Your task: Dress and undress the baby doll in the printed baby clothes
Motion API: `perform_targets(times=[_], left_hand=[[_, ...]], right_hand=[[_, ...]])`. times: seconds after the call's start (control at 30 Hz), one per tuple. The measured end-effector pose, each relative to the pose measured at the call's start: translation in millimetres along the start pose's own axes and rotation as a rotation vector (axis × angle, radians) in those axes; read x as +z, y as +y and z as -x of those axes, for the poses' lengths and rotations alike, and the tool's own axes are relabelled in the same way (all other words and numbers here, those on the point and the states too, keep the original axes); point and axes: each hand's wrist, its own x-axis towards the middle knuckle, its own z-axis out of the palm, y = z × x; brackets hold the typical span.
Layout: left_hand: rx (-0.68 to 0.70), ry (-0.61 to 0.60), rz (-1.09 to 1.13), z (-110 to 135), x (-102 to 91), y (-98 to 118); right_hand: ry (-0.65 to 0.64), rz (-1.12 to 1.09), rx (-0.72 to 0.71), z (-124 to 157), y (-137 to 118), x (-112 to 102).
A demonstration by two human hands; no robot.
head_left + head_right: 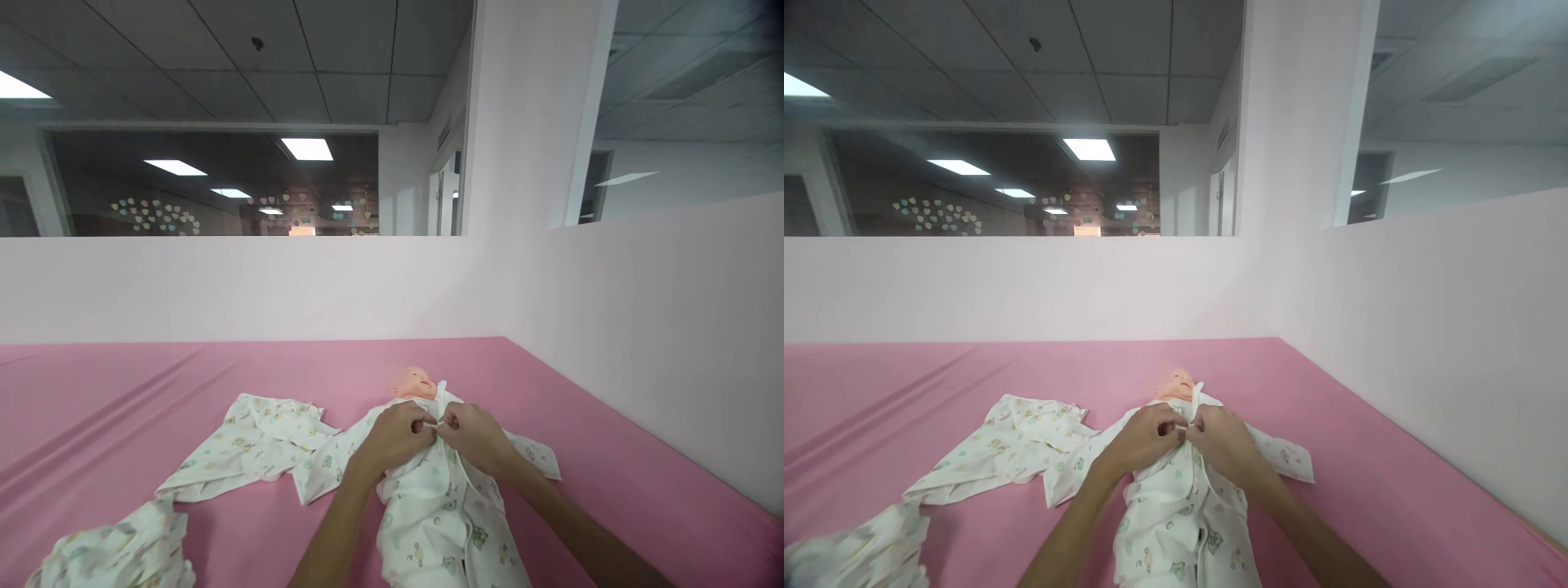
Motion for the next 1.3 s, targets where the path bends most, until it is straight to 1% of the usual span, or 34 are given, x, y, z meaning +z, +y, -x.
perform_targets(times=[0.07,0.2,0.27,0.37,0.47,0.6,0.67,0.73,0.83,0.9,0.97,1.0,1.07,1.1,1.17,1.23,1.3], left_hand=[[-0.014,-0.012,0.017,0,-0.5,-1],[-0.011,-0.01,0.07,1,-1.1,2],[-0.011,-0.023,0.104,1,-1.4,4],[-0.046,-0.046,0.129,2,-0.8,5],[-0.076,-0.059,0.141,2,0.9,4],[-0.089,-0.048,0.17,1,1.4,3],[-0.098,-0.041,0.209,1,-0.6,4],[-0.127,-0.029,0.268,1,-5.1,4],[-0.202,0.002,0.331,6,-17.6,-2],[-0.249,0.06,0.263,11,-29.4,-13],[-0.337,0.148,0.036,18,-42.8,-29],[-0.416,0.2,-0.125,22,-49.6,-38],[-0.616,0.281,-0.418,32,-61.7,-56],[-0.707,0.279,-0.505,37,-66.5,-65],[-0.84,0.192,-0.567,46,-72.5,-78],[-0.882,0.092,-0.545,52,-73.1,-87],[-0.842,0.048,-0.509,54,-68.5,-92]], right_hand=[[-0.038,-0.127,0.005,0,3,-1],[-0.109,-0.309,0.022,1,6,-1],[-0.136,-0.378,0.029,2,8,0],[-0.178,-0.431,0.013,4,10,-3],[-0.178,-0.379,-0.038,10,7,-6],[-0.054,-0.146,-0.098,15,1,-6],[-0.015,-0.076,-0.079,14,0,-5],[0.008,-0.065,-0.021,12,5,-6],[0.048,-0.118,0.099,8,27,-15],[0.098,-0.163,0.18,8,53,-25],[0.166,-0.209,0.271,10,86,-36],[0.188,-0.251,0.315,12,104,-40],[0.187,-0.378,0.429,18,139,-45],[0.168,-0.433,0.479,21,154,-45],[0.137,-0.442,0.532,27,179,-41],[0.109,-0.372,0.53,30,192,-33],[0.12,-0.26,0.497,29,192,-24]])
